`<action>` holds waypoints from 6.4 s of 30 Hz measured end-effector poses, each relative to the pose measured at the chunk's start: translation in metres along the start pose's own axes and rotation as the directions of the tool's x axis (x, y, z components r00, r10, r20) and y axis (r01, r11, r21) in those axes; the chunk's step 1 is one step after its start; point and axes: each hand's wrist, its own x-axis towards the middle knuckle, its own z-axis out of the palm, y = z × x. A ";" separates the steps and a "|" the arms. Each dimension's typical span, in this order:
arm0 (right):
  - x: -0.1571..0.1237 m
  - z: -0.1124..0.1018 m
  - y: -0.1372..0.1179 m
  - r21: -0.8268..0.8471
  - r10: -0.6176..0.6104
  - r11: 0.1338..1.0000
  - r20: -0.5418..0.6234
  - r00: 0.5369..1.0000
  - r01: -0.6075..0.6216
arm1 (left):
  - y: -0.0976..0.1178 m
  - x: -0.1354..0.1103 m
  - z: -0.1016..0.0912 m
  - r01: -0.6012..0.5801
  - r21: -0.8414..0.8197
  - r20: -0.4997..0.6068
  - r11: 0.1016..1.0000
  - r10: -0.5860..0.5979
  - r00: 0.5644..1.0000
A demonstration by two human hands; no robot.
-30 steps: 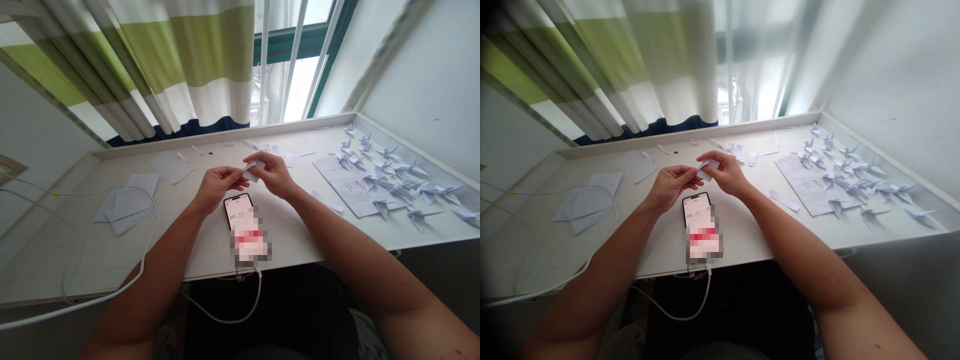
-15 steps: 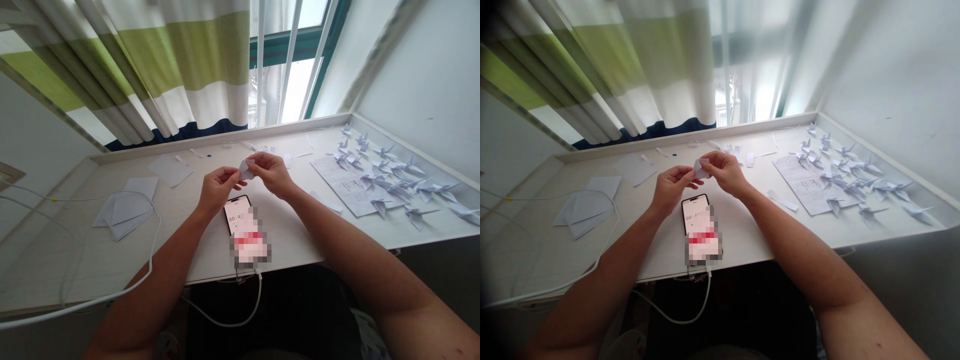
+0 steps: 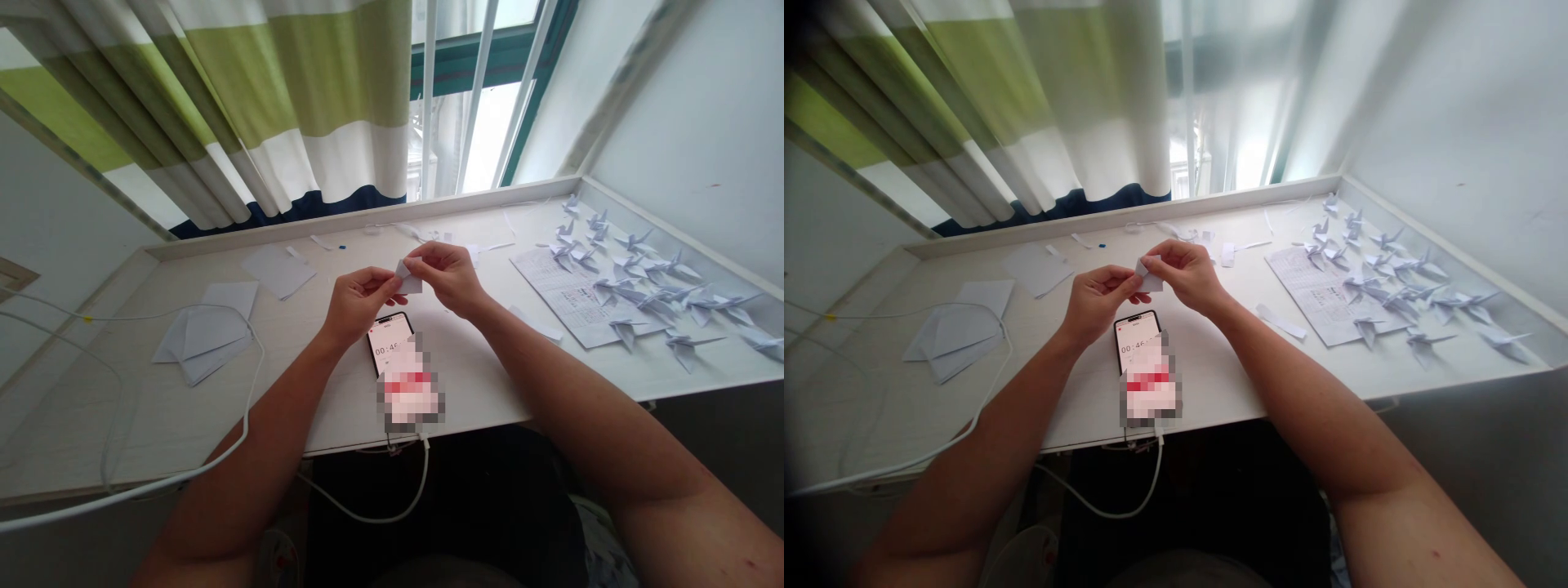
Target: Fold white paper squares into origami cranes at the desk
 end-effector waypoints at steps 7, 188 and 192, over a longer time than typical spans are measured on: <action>-0.002 0.001 -0.002 -0.011 0.020 1.000 0.022 1.000 -0.019 | 0.000 -0.001 0.002 -0.017 -0.005 -0.049 1.000 0.017 0.999; -0.009 0.012 0.001 -0.234 -0.032 0.972 -0.017 0.999 0.028 | -0.009 0.005 0.007 -0.017 -0.072 -0.294 0.997 -0.005 0.956; -0.007 0.009 -0.004 -0.286 -0.066 0.956 -0.017 0.998 0.059 | -0.004 0.004 0.006 0.029 -0.087 -0.228 0.996 -0.048 0.972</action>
